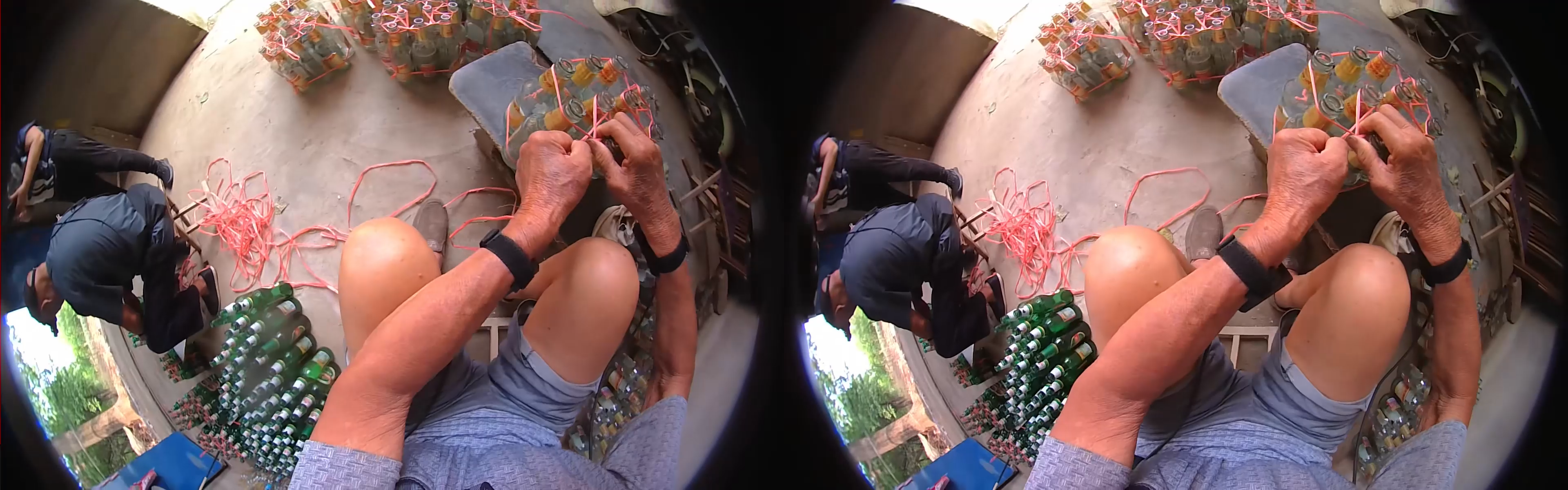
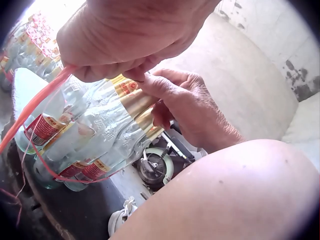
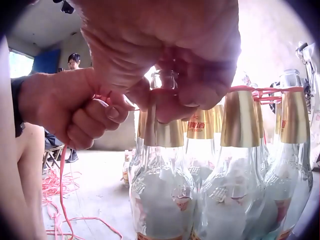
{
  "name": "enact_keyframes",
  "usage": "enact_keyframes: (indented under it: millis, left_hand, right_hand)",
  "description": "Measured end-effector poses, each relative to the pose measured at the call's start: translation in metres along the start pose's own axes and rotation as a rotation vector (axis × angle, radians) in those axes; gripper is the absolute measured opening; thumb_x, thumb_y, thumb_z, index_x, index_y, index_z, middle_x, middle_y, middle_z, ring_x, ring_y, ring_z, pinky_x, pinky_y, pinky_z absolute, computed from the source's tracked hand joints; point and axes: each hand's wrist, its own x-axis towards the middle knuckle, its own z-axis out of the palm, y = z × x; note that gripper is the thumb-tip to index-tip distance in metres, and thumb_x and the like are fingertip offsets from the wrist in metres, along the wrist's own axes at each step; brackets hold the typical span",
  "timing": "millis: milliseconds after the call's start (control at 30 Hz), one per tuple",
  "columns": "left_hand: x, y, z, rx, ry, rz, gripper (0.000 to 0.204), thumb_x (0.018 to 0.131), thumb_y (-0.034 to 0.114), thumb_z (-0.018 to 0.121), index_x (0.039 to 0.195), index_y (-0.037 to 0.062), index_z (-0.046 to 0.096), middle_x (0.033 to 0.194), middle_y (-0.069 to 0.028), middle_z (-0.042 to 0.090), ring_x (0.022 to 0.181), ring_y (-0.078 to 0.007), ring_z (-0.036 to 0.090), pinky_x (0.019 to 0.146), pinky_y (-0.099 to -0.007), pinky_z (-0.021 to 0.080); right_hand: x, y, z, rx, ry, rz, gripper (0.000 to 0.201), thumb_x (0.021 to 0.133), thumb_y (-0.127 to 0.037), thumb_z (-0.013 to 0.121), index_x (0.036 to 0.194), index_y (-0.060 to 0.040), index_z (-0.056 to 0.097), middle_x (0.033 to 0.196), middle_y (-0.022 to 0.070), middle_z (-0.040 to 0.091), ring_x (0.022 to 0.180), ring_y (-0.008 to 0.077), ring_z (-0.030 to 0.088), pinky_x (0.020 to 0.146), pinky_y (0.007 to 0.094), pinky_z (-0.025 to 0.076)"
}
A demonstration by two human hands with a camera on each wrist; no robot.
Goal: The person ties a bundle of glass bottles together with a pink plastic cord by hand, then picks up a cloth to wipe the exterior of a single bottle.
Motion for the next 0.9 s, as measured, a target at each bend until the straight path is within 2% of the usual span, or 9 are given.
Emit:
enact_keyframes:
  millis: [33, 133, 233, 300, 333, 500, 633, 733, 900]
  left_hand:
    - [0.0, 0.001, 0.0, 0.003, -0.006, 0.006, 0.033, 0.09, 0.015, 0.067, 0.067, -0.0082, 0.066, 0.05, -0.0166, 0.052, 0.051, -0.0102, 0.052, 0.05, -0.0397, 0.045]
    - [-0.006, 0.008, 0.001, 0.016, -0.071, -0.072, 0.031, 0.089, 0.022, 0.066, 0.072, -0.0042, 0.072, 0.068, -0.0295, 0.064, 0.064, -0.0455, 0.07, 0.063, -0.0534, 0.055]
    - [-0.015, 0.012, 0.001, -0.066, -0.143, -0.068, 0.033, 0.093, 0.02, 0.066, 0.072, -0.0055, 0.07, 0.064, -0.0288, 0.06, 0.056, -0.0371, 0.069, 0.059, -0.0496, 0.051]
    - [-0.019, 0.019, 0.006, -0.036, -0.15, -0.067, 0.031, 0.093, 0.016, 0.065, 0.071, -0.0052, 0.069, 0.056, -0.0219, 0.059, 0.049, -0.0204, 0.061, 0.054, -0.0443, 0.048]
    - [-0.019, 0.017, 0.01, -0.061, -0.15, -0.032, 0.031, 0.093, 0.014, 0.064, 0.07, -0.0053, 0.07, 0.054, -0.018, 0.058, 0.049, -0.0158, 0.056, 0.052, -0.0418, 0.046]
    - [-0.024, 0.01, 0.026, -0.095, -0.206, -0.008, 0.031, 0.094, 0.012, 0.064, 0.069, -0.007, 0.067, 0.053, -0.015, 0.057, 0.049, -0.0144, 0.053, 0.051, -0.0398, 0.044]
    - [-0.024, 0.008, 0.028, -0.15, -0.225, -0.023, 0.033, 0.095, 0.01, 0.063, 0.068, -0.0066, 0.062, 0.052, -0.0063, 0.05, 0.054, -0.0074, 0.048, 0.049, -0.0358, 0.041]
    - [-0.021, 0.011, 0.019, -0.063, -0.327, -0.063, 0.027, 0.097, 0.01, 0.063, 0.079, -0.0064, 0.075, 0.069, 0.0007, 0.067, 0.066, -0.0061, 0.055, 0.058, -0.0269, 0.044]
    - [-0.023, 0.017, 0.02, 0.015, -0.316, 0.042, 0.029, 0.1, 0.01, 0.065, 0.078, -0.0071, 0.073, 0.068, 0.0025, 0.064, 0.065, -0.0046, 0.053, 0.057, -0.027, 0.042]
  right_hand:
    - [0.001, 0.001, -0.001, 0.045, -0.013, 0.008, 0.012, 0.095, -0.009, 0.076, 0.099, -0.001, 0.068, 0.095, 0.0141, 0.066, 0.086, 0.0367, 0.069, 0.075, 0.0431, 0.055]
    - [0.0, -0.001, -0.01, 0.016, -0.056, 0.017, 0.011, 0.094, -0.007, 0.075, 0.099, -0.0009, 0.068, 0.097, 0.015, 0.066, 0.087, 0.0376, 0.069, 0.076, 0.0433, 0.054]
    - [-0.005, 0.012, -0.02, 0.016, -0.107, -0.092, 0.011, 0.094, -0.006, 0.073, 0.1, -0.0008, 0.066, 0.099, 0.0163, 0.064, 0.09, 0.0402, 0.068, 0.076, 0.0464, 0.055]
    - [-0.01, 0.021, -0.028, 0.006, -0.16, -0.078, 0.013, 0.094, -0.008, 0.073, 0.101, -0.0011, 0.065, 0.101, 0.0163, 0.063, 0.091, 0.0408, 0.068, 0.077, 0.0478, 0.055]
    - [-0.011, 0.026, -0.031, 0.013, -0.178, -0.084, 0.014, 0.094, -0.009, 0.074, 0.101, -0.0013, 0.065, 0.102, 0.0161, 0.062, 0.092, 0.0411, 0.068, 0.077, 0.0483, 0.056]
    - [-0.022, 0.045, -0.048, 0.016, -0.254, -0.029, 0.017, 0.094, -0.013, 0.076, 0.1, -0.0031, 0.064, 0.1, 0.0149, 0.061, 0.091, 0.0413, 0.068, 0.077, 0.0485, 0.056]
    - [-0.032, 0.052, -0.041, 0.057, -0.158, -0.023, 0.017, 0.095, -0.014, 0.078, 0.104, -0.0021, 0.069, 0.097, 0.0136, 0.061, 0.087, 0.0387, 0.067, 0.076, 0.0465, 0.055]
    - [-0.036, 0.052, -0.037, 0.067, -0.12, -0.021, 0.017, 0.096, -0.015, 0.078, 0.104, -0.0026, 0.069, 0.097, 0.0134, 0.062, 0.088, 0.0382, 0.068, 0.076, 0.0461, 0.055]
    - [-0.041, 0.054, -0.033, 0.117, -0.033, -0.004, 0.015, 0.095, -0.013, 0.077, 0.105, -0.0035, 0.071, 0.097, 0.0126, 0.064, 0.088, 0.0366, 0.069, 0.076, 0.0454, 0.055]
